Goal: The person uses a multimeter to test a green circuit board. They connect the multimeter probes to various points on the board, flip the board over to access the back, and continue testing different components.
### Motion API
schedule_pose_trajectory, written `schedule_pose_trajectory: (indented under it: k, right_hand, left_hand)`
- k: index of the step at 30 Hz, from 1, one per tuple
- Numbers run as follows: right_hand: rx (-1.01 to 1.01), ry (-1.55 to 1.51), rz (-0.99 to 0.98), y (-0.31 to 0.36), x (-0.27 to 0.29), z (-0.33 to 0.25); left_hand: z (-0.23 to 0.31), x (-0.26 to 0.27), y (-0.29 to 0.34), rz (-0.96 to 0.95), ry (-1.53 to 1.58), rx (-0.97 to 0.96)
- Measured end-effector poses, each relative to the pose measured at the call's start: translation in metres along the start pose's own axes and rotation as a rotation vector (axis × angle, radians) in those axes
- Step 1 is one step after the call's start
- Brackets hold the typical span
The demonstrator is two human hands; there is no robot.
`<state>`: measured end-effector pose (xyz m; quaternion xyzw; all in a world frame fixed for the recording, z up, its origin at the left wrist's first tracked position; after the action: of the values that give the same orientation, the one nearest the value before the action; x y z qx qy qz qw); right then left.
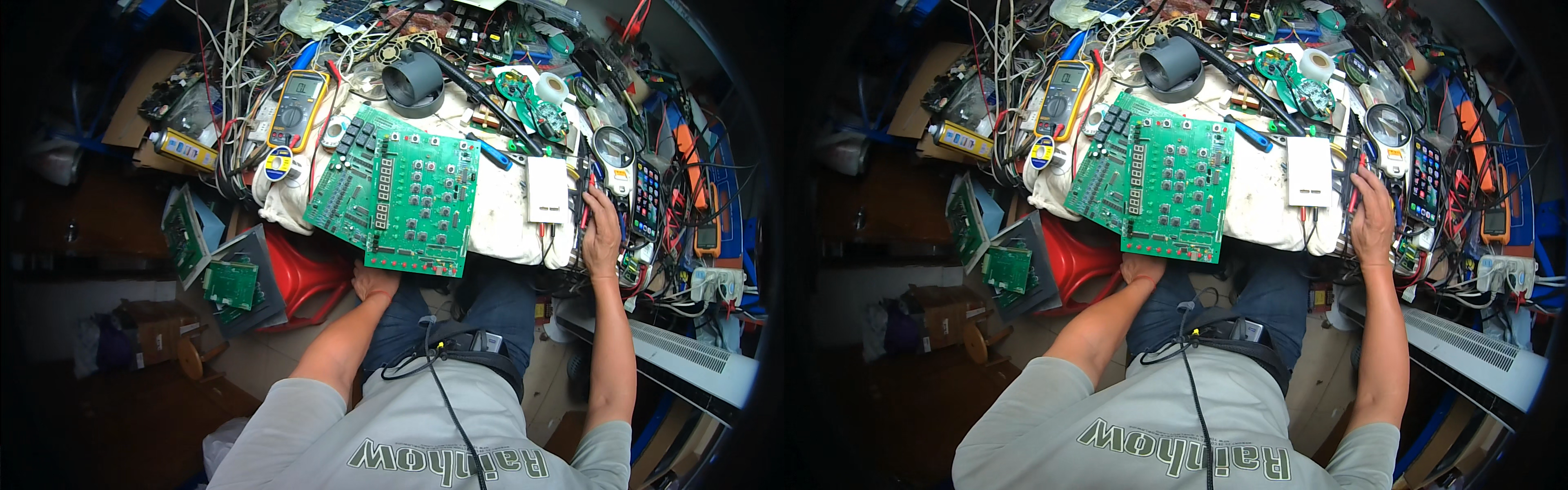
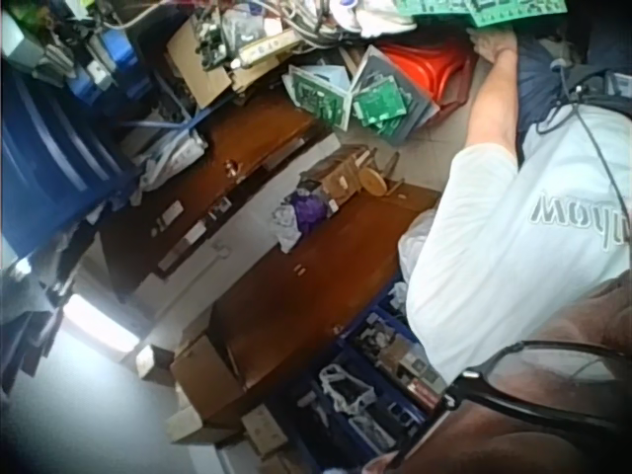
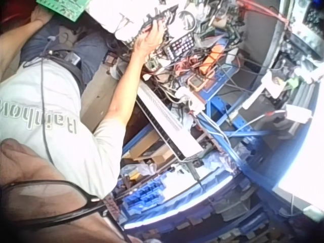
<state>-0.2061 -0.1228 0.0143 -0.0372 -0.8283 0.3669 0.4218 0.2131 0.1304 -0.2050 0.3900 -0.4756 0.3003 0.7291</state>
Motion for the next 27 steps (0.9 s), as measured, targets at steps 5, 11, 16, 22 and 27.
schedule_pose_trajectory:
  k: [5, 11, 16, 22, 27]
  right_hand:
    - [0.004, -0.002, 0.001, -0.001, 0.0, -0.001]
    - [-0.008, -0.021, -0.027, 0.0, 0.001, -0.003]
    - [-0.008, -0.007, -0.023, 0.001, 0.001, -0.004]
    - [-0.011, -0.005, -0.034, 0.0, 0.0, -0.002]
    - [-0.026, -0.018, -0.018, 0.001, -0.001, 0.0]
  left_hand:
    - [0.003, 0.003, -0.001, 0.064, -0.001, -0.034]
    - [0.0, 0.001, -0.004, 0.021, 0.013, -0.024]
    - [0.0, 0.004, -0.002, 0.01, 0.037, -0.035]
    - [0.002, 0.006, -0.002, 0.01, 0.046, -0.029]
    - [-0.008, -0.003, -0.007, 0.058, 0.115, -0.044]
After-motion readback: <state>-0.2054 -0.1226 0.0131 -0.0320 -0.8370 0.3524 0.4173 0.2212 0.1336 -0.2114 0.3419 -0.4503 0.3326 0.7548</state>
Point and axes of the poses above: each hand's wrist, its own y-axis away from the middle knuckle, its own x-axis out of the back of the hand, z = x × y, the point moved 7 cm from there along -y, towards the middle knuckle, and after that the axes turned 12 degrees about z, right-handed, at the moved point
